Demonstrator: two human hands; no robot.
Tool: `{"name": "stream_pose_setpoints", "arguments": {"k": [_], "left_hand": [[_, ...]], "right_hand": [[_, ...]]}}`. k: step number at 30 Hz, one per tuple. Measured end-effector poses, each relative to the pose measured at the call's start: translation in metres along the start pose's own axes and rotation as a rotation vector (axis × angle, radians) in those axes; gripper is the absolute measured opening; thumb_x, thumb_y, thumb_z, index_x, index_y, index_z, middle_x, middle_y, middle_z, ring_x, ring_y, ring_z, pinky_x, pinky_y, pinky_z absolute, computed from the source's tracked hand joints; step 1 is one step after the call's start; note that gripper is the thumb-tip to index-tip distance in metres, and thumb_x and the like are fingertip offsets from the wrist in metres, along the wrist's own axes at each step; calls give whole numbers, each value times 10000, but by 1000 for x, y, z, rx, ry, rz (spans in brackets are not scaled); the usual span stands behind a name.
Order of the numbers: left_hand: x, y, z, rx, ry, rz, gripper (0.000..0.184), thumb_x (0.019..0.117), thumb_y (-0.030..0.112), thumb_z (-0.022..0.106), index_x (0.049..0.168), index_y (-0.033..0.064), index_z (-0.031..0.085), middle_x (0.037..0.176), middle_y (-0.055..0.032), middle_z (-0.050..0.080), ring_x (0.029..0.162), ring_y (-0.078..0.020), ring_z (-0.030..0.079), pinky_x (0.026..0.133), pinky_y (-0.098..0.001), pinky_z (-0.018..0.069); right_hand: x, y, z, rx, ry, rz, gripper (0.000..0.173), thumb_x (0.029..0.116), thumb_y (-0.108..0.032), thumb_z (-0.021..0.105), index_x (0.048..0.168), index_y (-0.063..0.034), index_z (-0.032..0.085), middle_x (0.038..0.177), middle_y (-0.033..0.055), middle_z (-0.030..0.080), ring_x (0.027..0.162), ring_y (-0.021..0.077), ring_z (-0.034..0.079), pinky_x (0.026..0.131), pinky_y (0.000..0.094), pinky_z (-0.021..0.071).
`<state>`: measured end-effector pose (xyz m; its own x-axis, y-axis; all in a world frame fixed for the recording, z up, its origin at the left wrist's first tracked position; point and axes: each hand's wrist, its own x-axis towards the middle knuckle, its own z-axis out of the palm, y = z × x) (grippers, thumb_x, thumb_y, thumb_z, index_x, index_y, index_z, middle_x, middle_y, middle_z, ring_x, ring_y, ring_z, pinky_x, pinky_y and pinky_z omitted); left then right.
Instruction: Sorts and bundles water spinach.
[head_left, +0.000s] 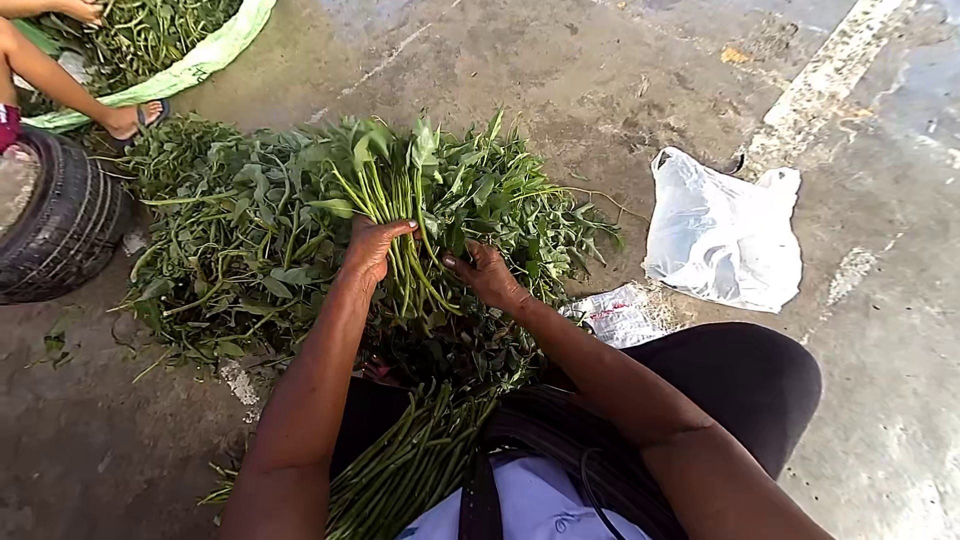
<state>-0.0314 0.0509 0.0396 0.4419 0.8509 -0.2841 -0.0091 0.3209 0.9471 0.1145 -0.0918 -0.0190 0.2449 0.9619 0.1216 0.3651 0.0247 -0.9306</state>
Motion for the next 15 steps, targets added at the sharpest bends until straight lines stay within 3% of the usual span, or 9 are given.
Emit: {"name": "stream_pose_setpoints", "arguments": {"k": [2,3,4,5,6,9,12,15], "left_hand": [[0,1,0,10,0,32,281,879,-124,667,1120,-22,567,910,-105,727,726,-184,715,678,-321,626],[-1,0,1,4,-4,49,256,883,-126,656,1100,-16,575,889,-96,727,702,-177,709,664,-318,625],[-1,0,2,13,-16,55,254,892,-120,653,1109,-14,574,888,-92,725,702,-176,706,666,-318,624],[-2,-1,4,39,-32,44,272,901,-109,658,1133,-9,557,897,-87,724,711,-172,709,670,-313,625],[-4,-5,6,63,-43,17,302,902,-104,669,1164,-14,547,915,-97,732,722,-176,718,672,-313,625],[-8,-24,18,115,-46,-101,396,896,-92,699,1232,-11,507,914,-109,725,726,-182,721,677,-325,625],[-11,-44,28,99,-17,-216,386,897,-83,699,1229,-30,510,903,-135,716,722,-206,719,666,-346,626],[-15,-57,32,153,-21,-321,482,913,-45,700,1332,-38,463,1002,-169,687,792,-225,710,723,-372,621]], "right_hand": [[-16,-5,-13,-106,-126,64,251,1012,-76,601,1190,91,657,1127,233,690,1003,284,689,936,434,538],[-28,-9,-14,-81,-114,140,233,1016,-60,603,1191,84,657,1090,222,693,941,276,686,877,424,551],[-37,-10,-12,20,-57,241,204,1027,-81,606,1181,43,656,979,161,686,786,203,647,740,350,545],[-40,-7,-9,208,32,346,134,1035,-97,595,1128,-11,640,842,75,626,619,109,542,578,245,472],[-39,-1,-7,455,128,442,74,1042,-95,573,1085,-53,616,786,13,592,552,46,487,512,186,439],[-18,11,-14,976,349,610,55,1070,-117,521,1083,-97,571,894,6,634,595,45,526,519,196,462],[-6,17,-16,1070,401,688,68,1078,-141,509,1111,-95,547,917,25,644,613,59,554,523,194,472],[-7,17,-9,1072,356,700,87,1085,-152,492,1134,-90,530,910,40,653,614,75,566,535,208,482]]}}
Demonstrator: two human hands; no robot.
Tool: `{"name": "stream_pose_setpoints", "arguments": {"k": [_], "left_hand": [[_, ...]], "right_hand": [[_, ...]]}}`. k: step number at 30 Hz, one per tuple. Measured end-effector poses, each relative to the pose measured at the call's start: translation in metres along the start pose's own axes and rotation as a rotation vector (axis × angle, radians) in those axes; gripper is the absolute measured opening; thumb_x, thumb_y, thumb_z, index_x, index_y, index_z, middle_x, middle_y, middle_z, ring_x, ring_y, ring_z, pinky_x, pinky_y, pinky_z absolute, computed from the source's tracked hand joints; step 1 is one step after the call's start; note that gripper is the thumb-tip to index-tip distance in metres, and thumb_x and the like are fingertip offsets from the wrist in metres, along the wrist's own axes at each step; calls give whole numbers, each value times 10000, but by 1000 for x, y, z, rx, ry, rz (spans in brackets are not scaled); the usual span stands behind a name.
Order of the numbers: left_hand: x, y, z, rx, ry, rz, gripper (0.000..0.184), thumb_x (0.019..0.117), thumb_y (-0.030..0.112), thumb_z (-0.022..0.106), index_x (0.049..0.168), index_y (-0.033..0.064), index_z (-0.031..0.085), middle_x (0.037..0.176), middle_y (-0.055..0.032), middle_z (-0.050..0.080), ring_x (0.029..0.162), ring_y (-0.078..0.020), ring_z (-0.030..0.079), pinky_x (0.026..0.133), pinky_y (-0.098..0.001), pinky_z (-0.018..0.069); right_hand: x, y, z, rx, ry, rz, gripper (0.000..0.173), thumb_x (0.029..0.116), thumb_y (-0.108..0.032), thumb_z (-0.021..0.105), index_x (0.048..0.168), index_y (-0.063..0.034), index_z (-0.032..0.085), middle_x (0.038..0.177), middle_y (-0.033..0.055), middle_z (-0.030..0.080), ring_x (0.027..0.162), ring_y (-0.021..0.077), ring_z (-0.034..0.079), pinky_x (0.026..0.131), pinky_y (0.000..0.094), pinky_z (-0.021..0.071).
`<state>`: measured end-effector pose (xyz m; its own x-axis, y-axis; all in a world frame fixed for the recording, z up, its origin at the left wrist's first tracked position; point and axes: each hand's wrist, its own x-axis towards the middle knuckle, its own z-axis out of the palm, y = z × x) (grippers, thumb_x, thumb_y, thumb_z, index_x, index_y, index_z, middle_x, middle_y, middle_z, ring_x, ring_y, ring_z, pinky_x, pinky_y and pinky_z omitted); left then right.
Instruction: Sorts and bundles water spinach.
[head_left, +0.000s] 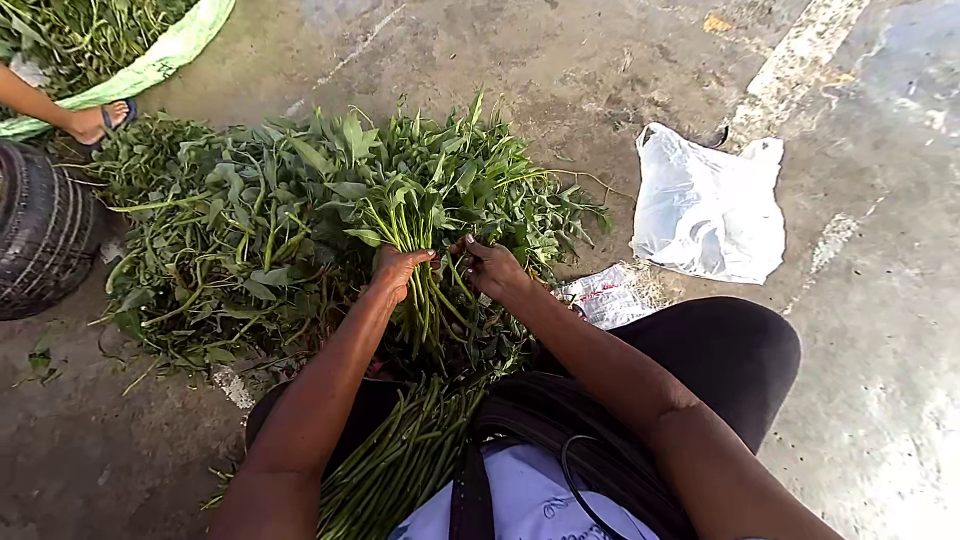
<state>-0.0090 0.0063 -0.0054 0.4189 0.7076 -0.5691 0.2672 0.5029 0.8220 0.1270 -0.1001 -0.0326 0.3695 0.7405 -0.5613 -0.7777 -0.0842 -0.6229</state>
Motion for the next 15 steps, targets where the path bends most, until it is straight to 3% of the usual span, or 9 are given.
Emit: {"name": "stream_pose_setpoints", "arguments": {"k": [3,6,8,12,15], "left_hand": [[-5,-4,4,86,-13,-63,420,903,-15,708,1274,-35,513,979,-162,675,776,-223,698,697,-377,616],[-6,-2,3,95,-38,-144,467,922,72,720,1335,-9,518,1154,-170,650,1009,-237,659,877,-424,570],[-6,0,2,78,-57,-158,515,933,88,716,1383,8,477,1234,-161,617,1093,-224,627,935,-415,545],[-9,9,-2,25,-58,-12,462,860,-66,723,1274,-5,528,1115,-118,659,983,-165,662,866,-343,575],[-1,23,-13,-37,-23,175,371,871,-100,702,1202,-40,547,980,-130,733,855,-200,732,807,-343,621]], "right_hand": [[-5,6,10,-12,-61,-58,102,1090,-151,483,1098,-68,543,877,46,633,593,78,556,528,201,487],[-5,9,18,-56,-141,-143,127,1099,-151,458,1042,-82,548,837,23,618,572,66,534,515,195,473],[-6,8,21,-91,-185,-193,137,1101,-154,447,1039,-91,551,838,15,624,577,65,546,522,200,487],[-13,6,15,-242,-327,-296,152,1094,-138,446,1057,-73,578,852,11,638,584,50,553,516,187,482],[-27,6,-8,-585,-419,-223,146,1076,-125,503,1116,-31,607,891,-8,647,696,31,584,642,198,514]]}}
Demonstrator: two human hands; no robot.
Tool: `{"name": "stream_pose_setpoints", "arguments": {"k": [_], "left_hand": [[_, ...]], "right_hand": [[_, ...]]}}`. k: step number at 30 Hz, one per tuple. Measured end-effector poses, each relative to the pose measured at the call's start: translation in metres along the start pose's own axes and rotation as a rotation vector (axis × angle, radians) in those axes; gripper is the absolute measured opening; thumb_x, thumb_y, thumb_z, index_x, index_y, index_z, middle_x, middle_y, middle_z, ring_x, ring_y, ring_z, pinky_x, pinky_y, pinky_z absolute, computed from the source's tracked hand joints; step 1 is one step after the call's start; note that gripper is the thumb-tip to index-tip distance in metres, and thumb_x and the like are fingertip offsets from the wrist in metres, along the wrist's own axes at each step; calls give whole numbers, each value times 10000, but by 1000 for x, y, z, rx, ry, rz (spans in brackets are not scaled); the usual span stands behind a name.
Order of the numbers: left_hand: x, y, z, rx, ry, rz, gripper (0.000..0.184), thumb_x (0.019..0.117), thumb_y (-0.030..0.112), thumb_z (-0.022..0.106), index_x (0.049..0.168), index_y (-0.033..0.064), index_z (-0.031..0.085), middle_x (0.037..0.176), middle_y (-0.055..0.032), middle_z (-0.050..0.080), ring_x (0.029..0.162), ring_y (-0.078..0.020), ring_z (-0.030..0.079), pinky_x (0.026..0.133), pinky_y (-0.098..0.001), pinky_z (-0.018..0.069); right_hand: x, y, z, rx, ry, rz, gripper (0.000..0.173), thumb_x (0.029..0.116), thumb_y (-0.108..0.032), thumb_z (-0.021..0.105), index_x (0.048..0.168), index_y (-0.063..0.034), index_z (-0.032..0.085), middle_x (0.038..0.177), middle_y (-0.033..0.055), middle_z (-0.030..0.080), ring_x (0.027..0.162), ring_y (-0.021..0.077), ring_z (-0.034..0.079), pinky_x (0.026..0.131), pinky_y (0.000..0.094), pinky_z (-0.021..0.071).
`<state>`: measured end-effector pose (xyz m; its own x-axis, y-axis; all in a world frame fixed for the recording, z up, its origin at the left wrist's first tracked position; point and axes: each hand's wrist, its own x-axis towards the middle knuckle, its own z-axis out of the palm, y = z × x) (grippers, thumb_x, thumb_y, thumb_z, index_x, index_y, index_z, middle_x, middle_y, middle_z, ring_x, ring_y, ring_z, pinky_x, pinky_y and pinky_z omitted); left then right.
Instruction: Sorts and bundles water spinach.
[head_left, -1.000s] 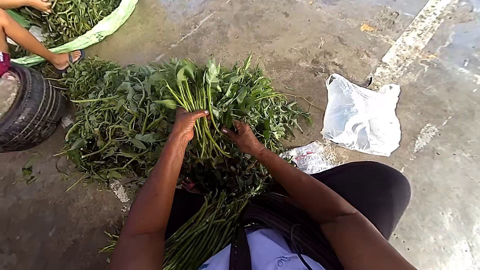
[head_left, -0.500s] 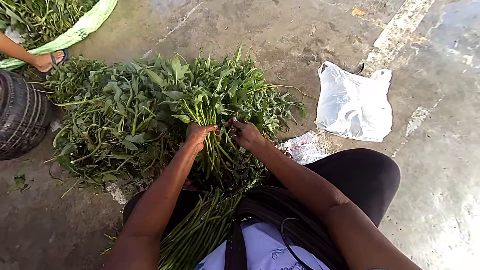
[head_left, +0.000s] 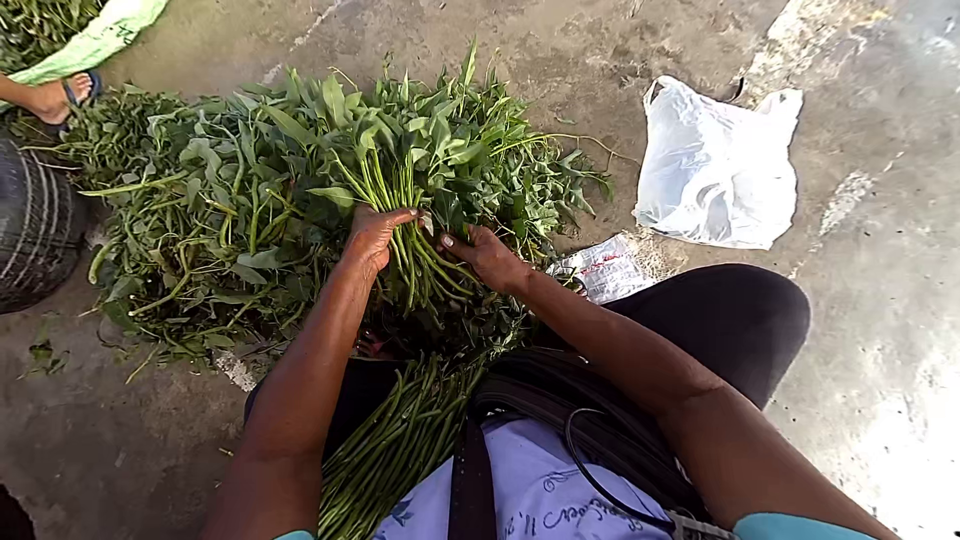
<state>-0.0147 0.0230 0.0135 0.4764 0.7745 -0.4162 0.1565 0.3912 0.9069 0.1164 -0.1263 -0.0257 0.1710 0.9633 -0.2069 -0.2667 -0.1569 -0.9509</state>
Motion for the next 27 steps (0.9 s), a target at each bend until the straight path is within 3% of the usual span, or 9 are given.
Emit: {"name": "stream_pose_setpoints", "arguments": {"k": [2,3,5,7,11,14,17,22,27], "left_hand": [[5,12,-12,-20,-7,79,331,889,-107,680,1188,-46,551,944,-132,744,807,-226,744,774,-364,638],[6,16,-17,-12,-22,110,343,887,-115,678,1195,-45,545,950,-133,740,814,-229,745,781,-364,640],[5,23,-21,43,-48,159,365,867,-133,680,1193,-45,542,938,-120,745,813,-207,742,781,-340,632],[2,24,-18,104,-65,181,396,852,-142,703,1195,-35,539,929,-89,747,801,-174,745,776,-316,636],[-7,20,-8,136,-112,169,435,835,-147,722,1211,-37,534,951,-97,743,821,-182,751,792,-333,644],[-16,27,0,48,-142,143,376,868,-133,694,1204,-46,551,959,-121,745,826,-208,745,790,-350,636],[-24,33,6,-126,-139,92,262,904,-129,641,1148,-47,590,942,-145,734,810,-230,732,781,-371,631],[-35,52,22,-171,-59,85,263,910,-109,654,1155,-39,584,935,-143,737,822,-217,734,774,-359,626],[-39,69,42,-257,94,261,281,877,-110,694,1131,-47,590,904,-129,723,804,-212,719,765,-361,620]], "right_hand": [[-18,10,-12,-394,-103,181,179,1063,-150,555,1113,10,618,809,37,615,631,79,554,593,251,488],[-22,15,-23,-667,-215,272,221,1044,-180,605,1123,24,632,840,109,638,677,176,599,648,352,521],[-22,24,-44,-1095,-421,407,421,963,-205,735,1304,17,625,1181,255,663,1076,405,657,951,593,510],[-19,21,-56,-1248,-372,396,489,919,-161,768,1358,-11,611,1347,285,579,1219,482,584,997,682,460],[-22,-17,-33,-1212,-68,-145,373,1012,-286,653,1286,-33,639,1255,223,636,974,413,701,798,595,574],[-26,-17,-8,-1342,-33,-524,302,1001,-289,655,1002,10,698,969,194,669,733,354,699,600,508,581],[-30,-18,-6,-1351,0,-767,234,965,-211,665,824,-24,682,815,127,654,683,287,674,580,440,555],[-40,-39,-30,-1321,92,-850,358,975,-296,659,731,-34,657,724,109,639,598,270,643,515,434,505],[-58,-47,-47,-1333,324,-934,428,996,-279,615,644,-35,596,630,103,582,511,268,583,448,416,436]]}}
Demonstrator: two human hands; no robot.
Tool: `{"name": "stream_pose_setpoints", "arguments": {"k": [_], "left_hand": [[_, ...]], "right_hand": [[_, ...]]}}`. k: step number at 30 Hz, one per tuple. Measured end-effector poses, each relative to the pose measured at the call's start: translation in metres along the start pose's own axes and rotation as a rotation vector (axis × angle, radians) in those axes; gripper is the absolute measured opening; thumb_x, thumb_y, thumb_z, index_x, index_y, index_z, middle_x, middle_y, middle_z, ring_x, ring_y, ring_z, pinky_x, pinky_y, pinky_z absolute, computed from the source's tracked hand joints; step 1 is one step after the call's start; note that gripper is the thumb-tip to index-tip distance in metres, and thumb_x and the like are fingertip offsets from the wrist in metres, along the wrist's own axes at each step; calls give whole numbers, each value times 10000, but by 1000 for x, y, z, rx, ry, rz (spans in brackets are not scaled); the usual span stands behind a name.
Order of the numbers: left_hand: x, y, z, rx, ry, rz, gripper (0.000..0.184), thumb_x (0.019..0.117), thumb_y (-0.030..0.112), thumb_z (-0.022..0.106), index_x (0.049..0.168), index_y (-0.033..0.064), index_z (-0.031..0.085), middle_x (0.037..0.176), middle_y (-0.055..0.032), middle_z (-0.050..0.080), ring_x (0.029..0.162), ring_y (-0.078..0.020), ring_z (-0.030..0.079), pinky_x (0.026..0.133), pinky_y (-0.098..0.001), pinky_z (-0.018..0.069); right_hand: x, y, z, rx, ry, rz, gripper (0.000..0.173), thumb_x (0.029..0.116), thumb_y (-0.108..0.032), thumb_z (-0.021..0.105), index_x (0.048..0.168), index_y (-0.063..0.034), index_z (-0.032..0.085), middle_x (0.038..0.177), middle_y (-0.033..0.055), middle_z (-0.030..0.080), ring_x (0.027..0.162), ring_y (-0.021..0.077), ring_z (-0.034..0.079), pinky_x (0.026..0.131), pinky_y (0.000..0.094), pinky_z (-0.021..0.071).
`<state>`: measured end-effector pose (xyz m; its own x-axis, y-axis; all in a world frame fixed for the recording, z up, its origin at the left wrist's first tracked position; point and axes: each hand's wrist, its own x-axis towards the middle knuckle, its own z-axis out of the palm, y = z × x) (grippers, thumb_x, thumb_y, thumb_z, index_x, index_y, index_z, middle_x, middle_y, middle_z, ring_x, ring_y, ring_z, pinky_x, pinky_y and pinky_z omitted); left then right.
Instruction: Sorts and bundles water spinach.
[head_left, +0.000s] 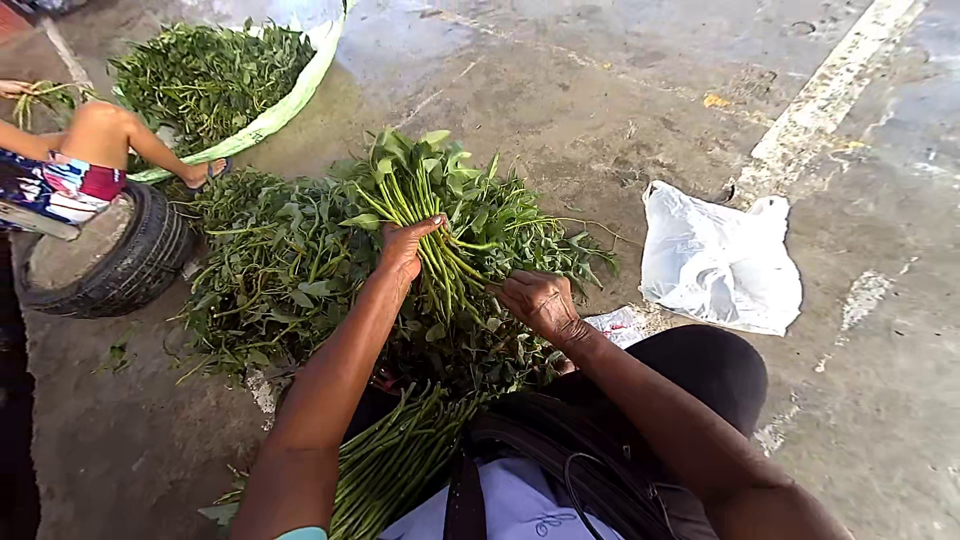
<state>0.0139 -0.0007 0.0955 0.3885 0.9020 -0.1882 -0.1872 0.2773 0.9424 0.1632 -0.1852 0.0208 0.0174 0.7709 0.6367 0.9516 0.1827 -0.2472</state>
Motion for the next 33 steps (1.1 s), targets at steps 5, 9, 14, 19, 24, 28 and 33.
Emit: {"name": "stream_pose_setpoints", "arguments": {"k": [5,9,14,19,24,28,33], "left_hand": [[-13,11,10,-104,111,292,349,862,-142,695,1181,-71,572,976,-143,742,903,-222,741,885,-370,616],[-42,-8,30,-113,180,439,421,820,-134,741,1208,-104,580,1042,-166,740,979,-217,731,934,-367,599],[-73,-15,41,-234,222,441,494,792,-139,768,1240,-55,576,1082,-137,723,1017,-195,707,942,-369,590],[-90,-9,29,-207,178,343,358,818,-173,718,1141,-77,597,942,-143,749,853,-213,742,836,-363,625],[-96,-10,24,-299,210,145,322,854,-141,709,1150,-85,595,953,-167,739,830,-230,739,801,-369,631],[-87,-15,9,-329,331,243,320,847,-154,710,1137,-83,596,919,-152,747,813,-242,752,799,-376,642],[-87,-26,8,-281,401,422,388,812,-162,734,1169,-102,594,990,-159,748,923,-216,744,896,-356,614]], "right_hand": [[12,14,-37,-28,-403,450,436,894,-149,773,1307,-46,675,1545,300,420,1356,562,446,1022,766,368],[48,-25,-54,124,-388,346,1102,783,-403,889,1639,-114,258,1695,213,187,1545,444,218,1160,728,255],[65,-64,-28,253,63,123,376,1001,-1,533,1364,-12,632,1436,204,584,1290,375,593,1041,540,479],[60,-53,-21,243,95,46,111,966,-17,641,1006,36,730,953,197,710,904,340,719,833,441,595],[38,-51,-16,238,89,88,82,929,-9,658,982,39,697,899,188,683,791,322,698,718,457,592],[24,-30,-31,129,-162,310,225,1019,-161,588,988,22,716,935,216,704,846,409,697,720,609,537],[33,-38,-41,187,-364,240,647,967,-404,702,1452,-5,546,1607,209,392,1486,414,364,1157,667,321]]}}
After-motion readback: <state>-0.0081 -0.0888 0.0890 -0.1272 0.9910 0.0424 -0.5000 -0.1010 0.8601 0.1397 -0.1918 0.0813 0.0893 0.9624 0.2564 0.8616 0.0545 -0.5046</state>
